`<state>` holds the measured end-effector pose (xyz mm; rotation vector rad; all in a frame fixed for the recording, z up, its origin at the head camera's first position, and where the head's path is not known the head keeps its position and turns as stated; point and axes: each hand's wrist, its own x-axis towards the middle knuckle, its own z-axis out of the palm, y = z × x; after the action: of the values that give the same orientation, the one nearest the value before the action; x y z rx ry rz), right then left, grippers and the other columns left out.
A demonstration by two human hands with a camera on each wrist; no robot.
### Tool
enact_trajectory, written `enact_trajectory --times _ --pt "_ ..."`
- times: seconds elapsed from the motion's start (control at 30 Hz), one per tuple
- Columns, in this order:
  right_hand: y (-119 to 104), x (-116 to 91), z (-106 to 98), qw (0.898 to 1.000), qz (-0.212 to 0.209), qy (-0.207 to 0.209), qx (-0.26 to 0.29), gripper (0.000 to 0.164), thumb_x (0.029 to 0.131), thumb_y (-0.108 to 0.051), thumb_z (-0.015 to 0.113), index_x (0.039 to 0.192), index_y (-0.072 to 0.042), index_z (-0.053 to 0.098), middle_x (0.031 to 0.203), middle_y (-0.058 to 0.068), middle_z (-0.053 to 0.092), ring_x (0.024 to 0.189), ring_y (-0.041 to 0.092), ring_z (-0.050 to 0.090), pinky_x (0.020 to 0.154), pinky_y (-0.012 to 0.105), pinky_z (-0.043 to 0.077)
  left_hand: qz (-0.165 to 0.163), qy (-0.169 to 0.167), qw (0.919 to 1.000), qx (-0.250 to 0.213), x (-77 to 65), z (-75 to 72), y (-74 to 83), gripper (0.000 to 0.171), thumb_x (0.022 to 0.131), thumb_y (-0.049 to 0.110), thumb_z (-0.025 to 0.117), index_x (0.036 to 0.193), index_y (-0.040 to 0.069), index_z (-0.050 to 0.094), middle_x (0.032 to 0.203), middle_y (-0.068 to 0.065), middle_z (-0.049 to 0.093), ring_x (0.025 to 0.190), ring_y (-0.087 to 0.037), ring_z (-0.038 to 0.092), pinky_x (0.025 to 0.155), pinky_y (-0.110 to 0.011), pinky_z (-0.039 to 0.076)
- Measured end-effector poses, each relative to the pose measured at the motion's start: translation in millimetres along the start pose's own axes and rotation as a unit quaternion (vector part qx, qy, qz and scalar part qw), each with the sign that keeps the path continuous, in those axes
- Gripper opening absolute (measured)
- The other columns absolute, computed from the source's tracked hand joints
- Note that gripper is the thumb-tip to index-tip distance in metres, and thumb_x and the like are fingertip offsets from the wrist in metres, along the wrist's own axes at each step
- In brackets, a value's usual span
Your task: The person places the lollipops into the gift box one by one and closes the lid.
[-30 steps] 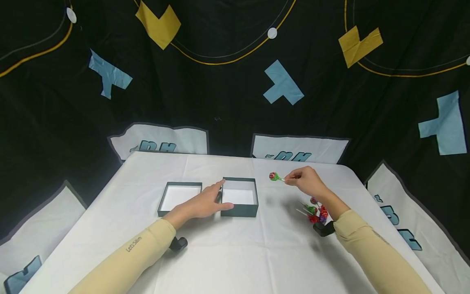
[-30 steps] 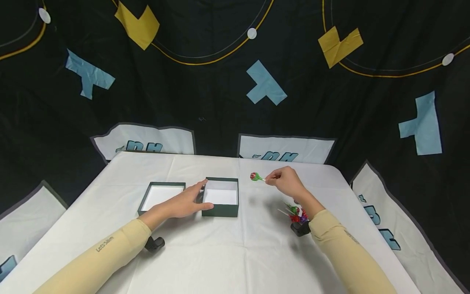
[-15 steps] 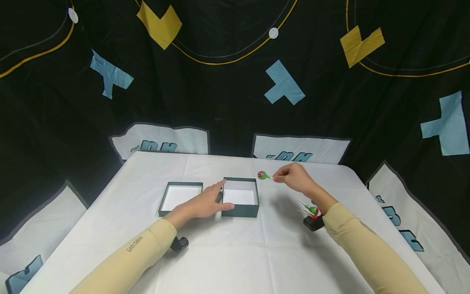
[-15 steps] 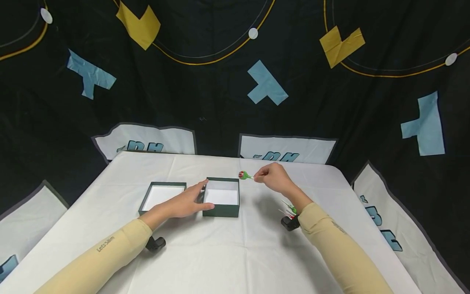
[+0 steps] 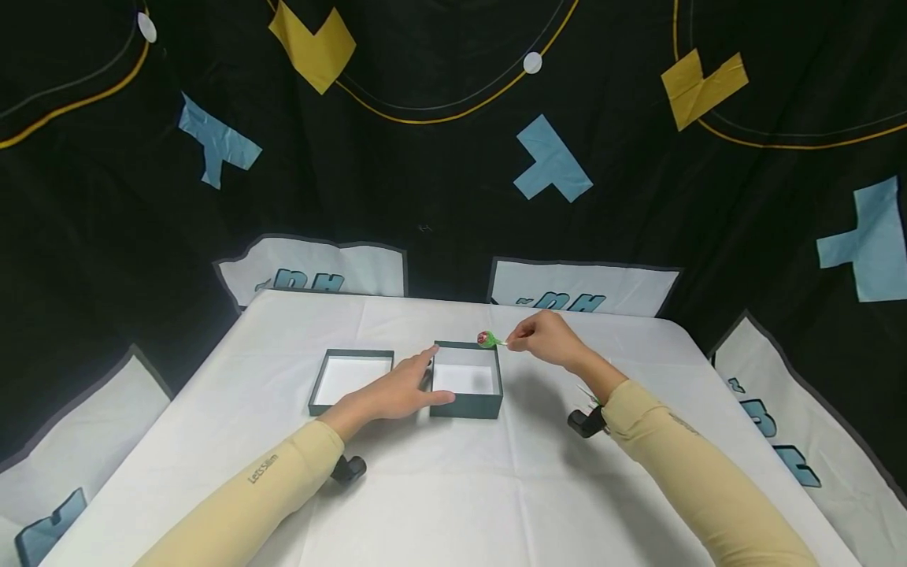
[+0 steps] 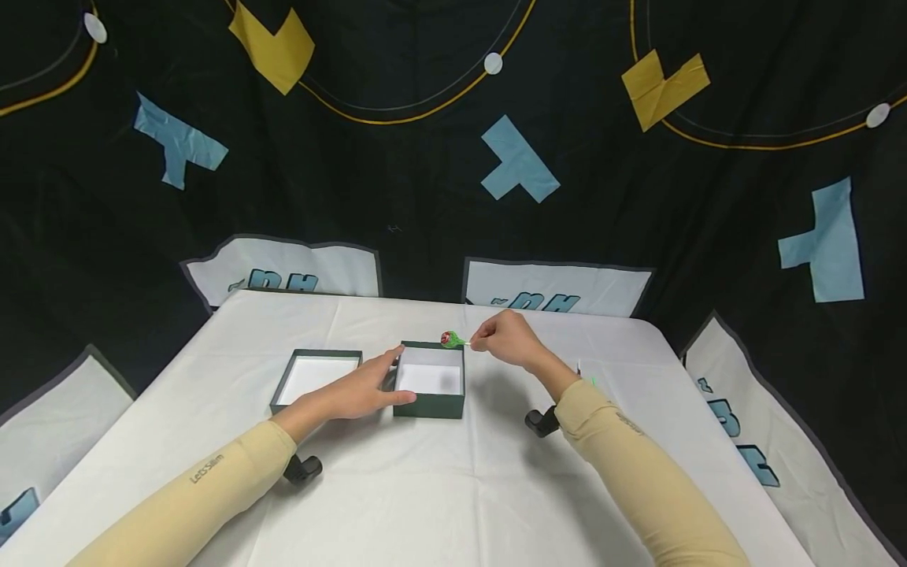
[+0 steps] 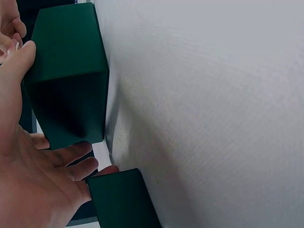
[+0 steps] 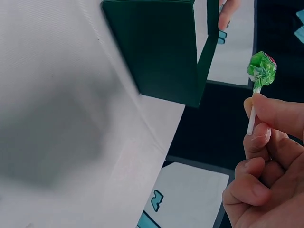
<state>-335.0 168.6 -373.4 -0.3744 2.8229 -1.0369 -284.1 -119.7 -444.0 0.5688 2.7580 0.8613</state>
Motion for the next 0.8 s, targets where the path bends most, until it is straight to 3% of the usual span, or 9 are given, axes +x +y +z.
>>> enact_trajectory --times 0.17,0.8 --pt "-7 7 5 1.000 -0.004 -0.007 -0.013 0.006 0.090 -0.015 0.075 0.090 -0.012 0.080 0.093 0.002 0.076 0.087 0.020 0.058 0.078 0.036 0.048 -0.002 -0.003 1.0000 -0.005 -0.4 -0.6 0.9 0.111 0.084 0.075 0.061 0.163 0.013 0.014 0.167 -0.012 0.023 0.154 -0.033 0.022 0.123 -0.053 0.023" --pt "-28 34 24 0.995 -0.033 -0.049 -0.080 0.007 0.087 -0.013 0.076 0.084 -0.013 0.082 0.086 -0.002 0.077 0.082 0.015 0.060 0.071 0.031 0.048 -0.015 -0.005 0.9998 -0.007 0.1 -1.7 4.0 0.109 0.085 0.072 0.063 0.163 0.013 0.015 0.166 -0.013 0.024 0.153 -0.033 0.024 0.122 -0.054 0.025"
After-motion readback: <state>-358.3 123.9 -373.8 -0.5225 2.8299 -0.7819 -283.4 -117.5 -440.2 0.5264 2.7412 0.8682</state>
